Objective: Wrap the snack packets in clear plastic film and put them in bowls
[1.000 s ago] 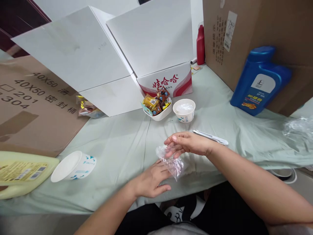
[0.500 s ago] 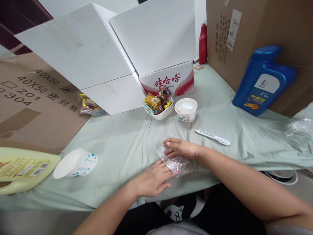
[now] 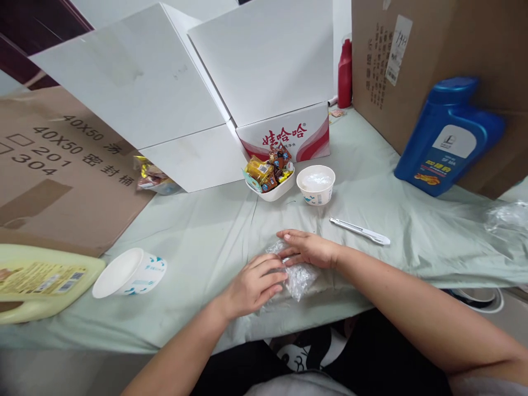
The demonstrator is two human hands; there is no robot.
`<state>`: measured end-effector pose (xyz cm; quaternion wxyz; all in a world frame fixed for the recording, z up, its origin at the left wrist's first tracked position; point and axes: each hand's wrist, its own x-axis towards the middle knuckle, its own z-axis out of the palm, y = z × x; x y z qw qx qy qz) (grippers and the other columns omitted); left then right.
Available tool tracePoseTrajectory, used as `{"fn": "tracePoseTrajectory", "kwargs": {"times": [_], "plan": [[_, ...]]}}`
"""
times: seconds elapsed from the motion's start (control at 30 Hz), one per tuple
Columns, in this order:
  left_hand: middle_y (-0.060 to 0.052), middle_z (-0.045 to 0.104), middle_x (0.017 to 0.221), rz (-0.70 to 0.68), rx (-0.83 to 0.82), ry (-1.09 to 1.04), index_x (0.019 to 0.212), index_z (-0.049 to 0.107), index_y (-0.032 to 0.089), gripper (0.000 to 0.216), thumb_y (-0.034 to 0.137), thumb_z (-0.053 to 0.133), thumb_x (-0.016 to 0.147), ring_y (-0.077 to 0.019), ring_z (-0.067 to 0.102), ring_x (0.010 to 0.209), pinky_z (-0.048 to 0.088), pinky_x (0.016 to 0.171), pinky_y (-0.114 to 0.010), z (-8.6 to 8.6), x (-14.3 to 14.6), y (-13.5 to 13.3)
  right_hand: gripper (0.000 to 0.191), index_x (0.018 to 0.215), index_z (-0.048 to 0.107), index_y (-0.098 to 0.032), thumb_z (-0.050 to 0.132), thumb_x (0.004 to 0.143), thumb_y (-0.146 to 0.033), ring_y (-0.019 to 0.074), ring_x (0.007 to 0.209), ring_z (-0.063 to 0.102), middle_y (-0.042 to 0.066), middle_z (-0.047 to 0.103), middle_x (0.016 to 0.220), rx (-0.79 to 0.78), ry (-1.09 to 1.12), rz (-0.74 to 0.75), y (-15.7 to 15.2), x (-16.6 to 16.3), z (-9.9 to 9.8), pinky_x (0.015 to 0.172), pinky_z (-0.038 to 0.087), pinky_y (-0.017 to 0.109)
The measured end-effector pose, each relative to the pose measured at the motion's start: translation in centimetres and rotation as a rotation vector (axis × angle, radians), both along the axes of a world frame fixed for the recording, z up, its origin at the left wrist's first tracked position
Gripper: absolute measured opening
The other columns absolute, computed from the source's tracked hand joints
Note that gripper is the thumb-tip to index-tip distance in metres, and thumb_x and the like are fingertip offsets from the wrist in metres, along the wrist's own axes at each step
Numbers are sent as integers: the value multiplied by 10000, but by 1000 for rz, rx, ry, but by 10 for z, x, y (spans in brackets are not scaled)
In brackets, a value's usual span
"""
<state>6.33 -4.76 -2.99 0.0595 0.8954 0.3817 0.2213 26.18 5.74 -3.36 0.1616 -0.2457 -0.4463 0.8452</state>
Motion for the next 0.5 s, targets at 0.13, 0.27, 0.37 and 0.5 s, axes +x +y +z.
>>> {"fn": "tracePoseTrajectory", "kwargs": {"times": [0.13, 0.27, 0.37, 0.5], "plan": [[-76, 652, 987, 92, -34, 11, 934, 689, 197, 219, 304, 499, 957, -242, 563, 1098, 497, 957, -426, -8, 3, 4, 494, 1336, 469, -203, 521, 930, -478, 243, 1120, 608, 149, 444, 1429, 51, -55, -58, 4, 3, 3, 885, 550, 427], [-86, 647, 1064, 206, -25, -7, 894, 664, 200, 178, 273, 510, 944, -253, 560, 1158, 492, 977, -441, -12, -2, 9, 512, 1280, 551, -205, 621, 862, -491, 257, 1142, 575, 145, 528, 1347, 656, -220, -139, 12, 18, 12, 907, 524, 431], [-106, 636, 1175, 290, -20, -5, 894, 630, 188, 116, 242, 533, 925, -267, 557, 1195, 488, 992, -455, -15, -7, 14, 426, 1160, 657, -197, 717, 801, -419, 253, 1137, 558, 119, 612, 1230, 1218, -153, 81, 10, 26, 21, 979, 454, 424], [-131, 592, 1308, 367, -26, 27, 896, 582, 182, 68, 247, 566, 907, -291, 524, 1261, 465, 1013, -494, -21, -10, 18, 307, 1090, 701, -172, 724, 800, -272, 262, 1058, 559, 119, 661, 1112, 1607, -242, 368, -4, 19, 17, 929, 438, 409]]}}
